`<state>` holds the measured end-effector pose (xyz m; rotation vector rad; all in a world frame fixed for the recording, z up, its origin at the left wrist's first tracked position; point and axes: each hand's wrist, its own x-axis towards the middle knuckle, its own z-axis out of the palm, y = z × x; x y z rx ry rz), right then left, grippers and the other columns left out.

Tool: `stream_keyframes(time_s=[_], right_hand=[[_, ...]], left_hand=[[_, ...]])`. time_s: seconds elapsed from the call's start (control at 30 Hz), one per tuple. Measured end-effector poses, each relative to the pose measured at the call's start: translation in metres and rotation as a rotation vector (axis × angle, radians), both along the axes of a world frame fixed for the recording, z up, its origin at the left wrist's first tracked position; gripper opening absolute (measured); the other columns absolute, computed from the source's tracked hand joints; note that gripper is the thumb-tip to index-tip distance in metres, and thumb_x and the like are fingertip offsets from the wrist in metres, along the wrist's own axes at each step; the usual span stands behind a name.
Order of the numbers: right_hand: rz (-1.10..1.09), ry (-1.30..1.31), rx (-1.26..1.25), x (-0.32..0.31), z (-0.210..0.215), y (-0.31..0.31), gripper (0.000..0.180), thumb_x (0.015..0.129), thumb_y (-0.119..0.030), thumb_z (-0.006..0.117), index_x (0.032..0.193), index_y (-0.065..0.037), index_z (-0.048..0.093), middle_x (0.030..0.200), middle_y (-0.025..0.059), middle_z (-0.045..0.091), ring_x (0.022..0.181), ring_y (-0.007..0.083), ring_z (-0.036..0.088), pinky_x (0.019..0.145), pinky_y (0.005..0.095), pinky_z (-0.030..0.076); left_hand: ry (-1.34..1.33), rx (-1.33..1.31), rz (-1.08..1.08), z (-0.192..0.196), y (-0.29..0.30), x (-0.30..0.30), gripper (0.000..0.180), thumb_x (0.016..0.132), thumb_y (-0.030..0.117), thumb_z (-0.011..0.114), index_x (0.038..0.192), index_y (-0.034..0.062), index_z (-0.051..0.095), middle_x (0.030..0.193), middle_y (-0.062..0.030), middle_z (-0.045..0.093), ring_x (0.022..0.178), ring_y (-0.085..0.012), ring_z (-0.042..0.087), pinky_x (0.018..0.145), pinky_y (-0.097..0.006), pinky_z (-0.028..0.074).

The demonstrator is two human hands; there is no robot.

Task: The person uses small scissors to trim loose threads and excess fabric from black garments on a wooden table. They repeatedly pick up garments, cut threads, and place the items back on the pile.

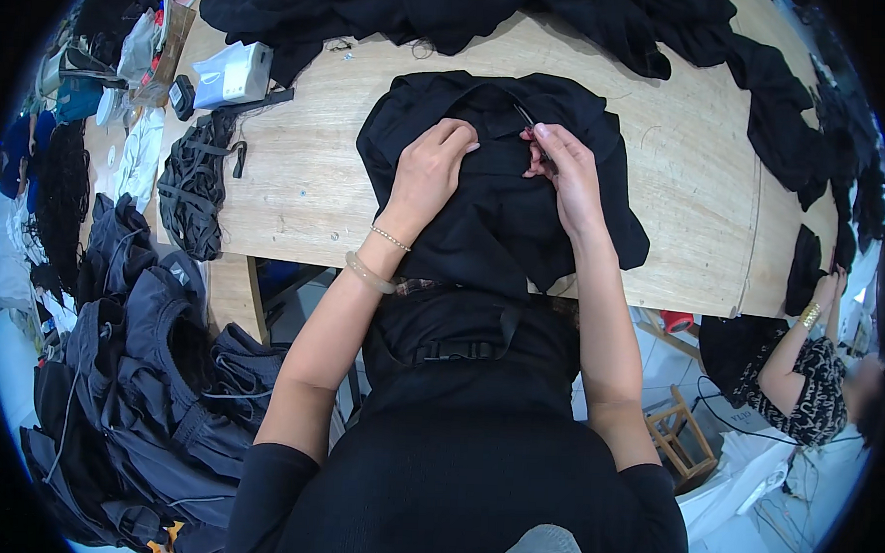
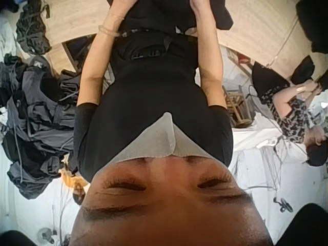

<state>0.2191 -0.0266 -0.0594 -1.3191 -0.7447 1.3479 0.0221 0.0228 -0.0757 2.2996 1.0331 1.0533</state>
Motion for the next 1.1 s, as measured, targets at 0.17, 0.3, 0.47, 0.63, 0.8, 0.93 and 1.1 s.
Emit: stream_keyframes(time_s=[0.17, 0.3, 0.47, 0.63, 0.8, 0.93, 1.1], right_hand=[[0.028, -0.186, 0.024, -0.002, 0.014, 0.0, 0.025, 0.095, -0.026, 0.067, 0.096, -0.002, 0.07, 0.074, -0.0047, 0.056, 0.071, 0.0036, 0.052, 0.065, 0.0207, 0.044], [0.049, -0.686, 0.205, -0.001, 0.029, 0.002, 0.021, 0.085, -0.022, 0.076, 0.091, -0.003, 0.069, 0.076, -0.0007, 0.063, 0.075, 0.012, 0.062, 0.068, 0.0259, 0.048], [0.199, -1.231, 0.313, -0.004, 0.036, 0.004, 0.022, 0.08, -0.027, 0.077, 0.085, -0.007, 0.068, 0.082, 0.0038, 0.064, 0.081, 0.0234, 0.063, 0.069, 0.0344, 0.051], [0.267, -1.321, 0.344, -0.008, 0.038, 0.01, 0.022, 0.081, -0.028, 0.076, 0.085, -0.007, 0.068, 0.082, 0.0023, 0.063, 0.082, 0.0222, 0.062, 0.069, 0.0349, 0.051], [0.303, -1.379, 0.373, -0.009, 0.041, 0.013, 0.022, 0.08, -0.027, 0.076, 0.086, -0.007, 0.068, 0.082, 0.0021, 0.063, 0.083, 0.022, 0.062, 0.069, 0.0348, 0.051], [0.328, -1.395, 0.355, -0.007, 0.048, 0.014, 0.022, 0.08, -0.026, 0.076, 0.085, -0.007, 0.068, 0.082, 0.0023, 0.062, 0.084, 0.0219, 0.061, 0.07, 0.0353, 0.052], [0.343, -1.4, 0.364, -0.01, 0.048, 0.015, 0.021, 0.08, -0.026, 0.076, 0.085, -0.007, 0.068, 0.084, 0.0024, 0.062, 0.086, 0.0221, 0.061, 0.071, 0.0354, 0.052]], left_hand=[[0.092, -0.062, 0.014, 0.007, 0.0, 0.002, 0.004, 0.094, 0.005, 0.059, 0.096, 0.0026, 0.057, 0.089, -0.0131, 0.067, 0.082, -0.0328, 0.066, 0.069, -0.04, 0.053], [0.132, -0.14, 0.026, 0.019, 0.003, 0.003, 0.005, 0.097, 0.009, 0.056, 0.097, 0.0039, 0.054, 0.082, -0.0155, 0.067, 0.077, -0.0363, 0.066, 0.065, -0.043, 0.052], [0.141, -0.203, 0.038, 0.018, 0.007, 0.005, 0.006, 0.099, 0.012, 0.053, 0.099, 0.0054, 0.053, 0.077, -0.0163, 0.067, 0.075, -0.0375, 0.067, 0.062, -0.045, 0.052], [0.145, -0.239, 0.035, 0.019, 0.009, 0.004, 0.006, 0.1, 0.012, 0.052, 0.1, 0.0064, 0.053, 0.076, -0.0149, 0.067, 0.075, -0.0373, 0.067, 0.062, -0.045, 0.052], [0.141, -0.257, 0.033, 0.018, 0.01, 0.004, 0.006, 0.1, 0.012, 0.051, 0.099, 0.0067, 0.053, 0.076, -0.0144, 0.067, 0.075, -0.037, 0.068, 0.062, -0.045, 0.053], [0.145, -0.26, 0.036, 0.017, 0.01, 0.004, 0.005, 0.1, 0.011, 0.051, 0.099, 0.0064, 0.053, 0.076, -0.0144, 0.068, 0.076, -0.0371, 0.068, 0.062, -0.045, 0.053], [0.141, -0.254, 0.034, 0.018, 0.01, 0.004, 0.004, 0.099, 0.009, 0.051, 0.1, 0.0064, 0.053, 0.076, -0.0143, 0.068, 0.076, -0.0369, 0.068, 0.062, -0.044, 0.053]])
